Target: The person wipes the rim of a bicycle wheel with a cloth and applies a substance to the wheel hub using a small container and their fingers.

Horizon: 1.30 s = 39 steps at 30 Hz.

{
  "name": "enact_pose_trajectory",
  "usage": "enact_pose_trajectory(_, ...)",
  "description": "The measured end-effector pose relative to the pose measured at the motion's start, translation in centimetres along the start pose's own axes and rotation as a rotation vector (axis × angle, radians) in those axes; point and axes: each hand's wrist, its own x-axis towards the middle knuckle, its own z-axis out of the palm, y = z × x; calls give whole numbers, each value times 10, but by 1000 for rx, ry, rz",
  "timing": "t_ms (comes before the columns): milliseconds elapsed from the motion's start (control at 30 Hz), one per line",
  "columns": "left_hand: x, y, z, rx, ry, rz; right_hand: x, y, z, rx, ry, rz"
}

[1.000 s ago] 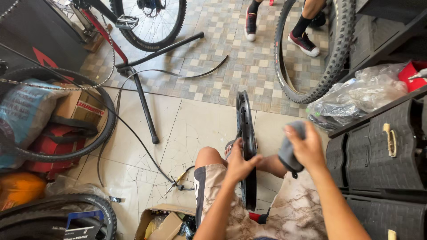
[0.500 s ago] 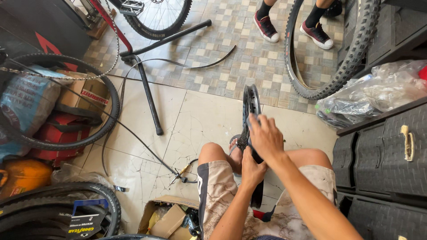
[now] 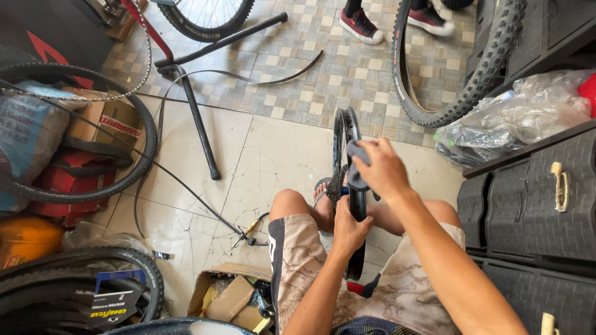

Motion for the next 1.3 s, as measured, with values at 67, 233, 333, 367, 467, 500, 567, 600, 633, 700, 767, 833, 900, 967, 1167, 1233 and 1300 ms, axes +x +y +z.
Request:
enact_pose_trajectory(67,0,-2,-2,-29,-7,1,-6,-6,11,-94,-47,-9)
enact_pose_trajectory(233,3,-22,-5,-96,-5,142,-88,-9,-2,-63,-271,4)
enact_pose_trajectory(333,5,-26,-6,-106,0,168,-95,-5,-14,-50,-410,70)
enact_pose_trajectory(367,2,-25,-5,-109,2,161,-83,-3,-15,-34,-384,94)
enact_pose_trajectory(467,-5,-15,-2,-49,20,71,-33,2,-12,30,-122,127)
enact_pose_trajectory(500,-7,-12,-1,-53,8,63,-19,0,-7,3,-97,136)
enact_pose_trajectory(567,-10,-8,1,-58,-13,47,-1,-7,6,-47,-49,152)
enact_pose_trajectory(600,-10,-7,1,-64,-13,66,-2,-10,12,-68,-81,144)
enact_pose_trajectory(633,-9,-8,1,-70,-13,86,-9,-13,17,-88,-113,136)
enact_pose_trajectory(700,-10,-11,4,-108,-18,115,-31,-10,20,-106,-181,143)
enact_pose_trajectory(767,-6,-14,0,-157,-19,145,-53,-5,17,-84,-244,164)
enact_pose_trajectory(833,-5,-17,-7,-79,-23,212,-56,9,7,50,-426,103)
enact_pose_trajectory(900,-4,-16,-10,-52,-27,175,-51,18,2,192,-423,121)
enact_pose_trajectory(967,-1,-13,-5,-76,-11,37,-27,24,-1,334,-239,200)
enact_pose_trajectory(1167,0,-31,7,-83,23,174,-22,-19,19,1,-98,139)
enact_pose_trajectory(1233,6,-46,6,5,43,355,-50,-22,9,-126,-299,150)
enact_pose_trajectory(1300,9,-56,7,-55,19,313,-72,-18,-2,-61,-392,100)
